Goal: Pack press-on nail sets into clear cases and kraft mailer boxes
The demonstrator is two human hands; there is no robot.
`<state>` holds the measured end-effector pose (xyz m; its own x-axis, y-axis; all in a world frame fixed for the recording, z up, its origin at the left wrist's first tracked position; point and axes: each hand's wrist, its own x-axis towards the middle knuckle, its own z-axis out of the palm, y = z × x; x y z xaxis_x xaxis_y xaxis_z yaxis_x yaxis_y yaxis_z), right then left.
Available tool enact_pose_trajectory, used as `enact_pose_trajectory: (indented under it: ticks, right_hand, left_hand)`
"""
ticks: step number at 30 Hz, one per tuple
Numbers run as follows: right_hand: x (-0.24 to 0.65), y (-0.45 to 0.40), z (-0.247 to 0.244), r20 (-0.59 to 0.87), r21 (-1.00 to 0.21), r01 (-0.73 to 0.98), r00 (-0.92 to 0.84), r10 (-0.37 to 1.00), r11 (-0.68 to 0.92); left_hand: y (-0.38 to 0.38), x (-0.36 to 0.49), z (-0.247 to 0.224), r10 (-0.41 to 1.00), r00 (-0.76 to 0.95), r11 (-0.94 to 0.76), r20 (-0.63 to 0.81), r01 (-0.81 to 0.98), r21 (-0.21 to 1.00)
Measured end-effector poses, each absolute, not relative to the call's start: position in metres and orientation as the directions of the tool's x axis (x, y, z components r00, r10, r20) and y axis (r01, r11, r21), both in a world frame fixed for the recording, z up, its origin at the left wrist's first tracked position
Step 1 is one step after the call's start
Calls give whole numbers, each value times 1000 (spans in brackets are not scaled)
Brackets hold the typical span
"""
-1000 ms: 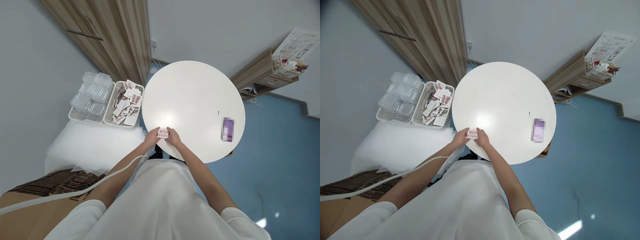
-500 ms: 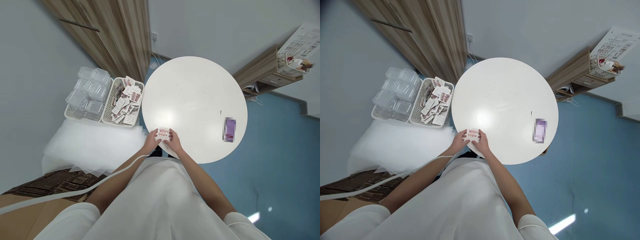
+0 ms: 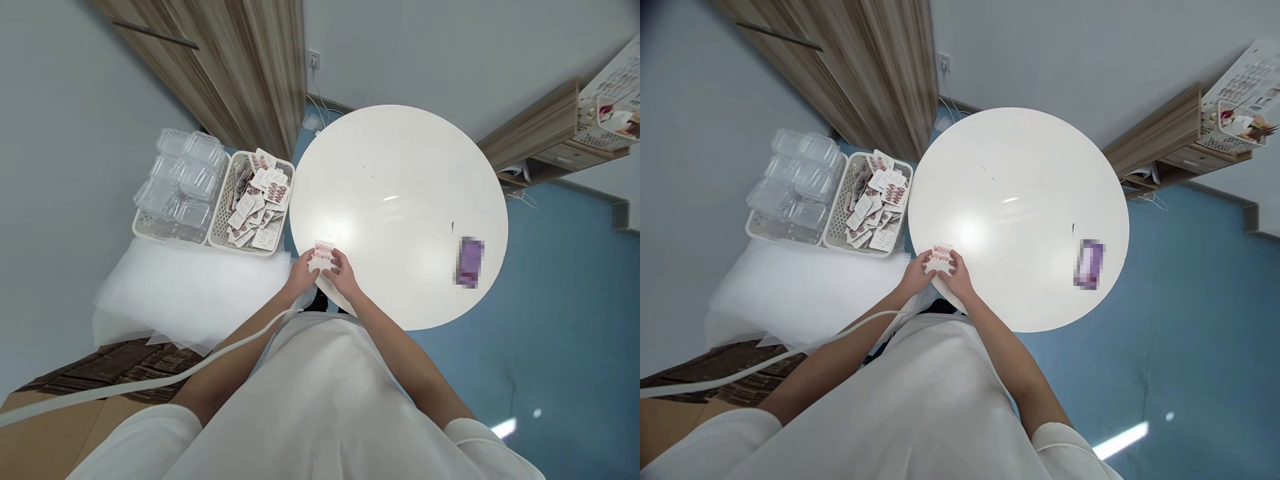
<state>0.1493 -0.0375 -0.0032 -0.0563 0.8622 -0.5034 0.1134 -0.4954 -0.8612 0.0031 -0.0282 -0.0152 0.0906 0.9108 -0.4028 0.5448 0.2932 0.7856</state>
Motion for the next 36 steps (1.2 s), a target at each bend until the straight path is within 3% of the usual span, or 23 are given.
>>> enact_pose_trajectory:
  ticks: [24, 36]
  right_hand:
    - [129, -5, -7, -469, -877, 168, -90, 879, -451]
    - [170, -38, 13, -489, -853, 255, -90, 868, -454]
  left_hand:
    - [2, -16, -10, 914, 14, 334, -405, 541, 772]
    - [-43, -9, -8, 904, -100, 412, -415, 459, 787]
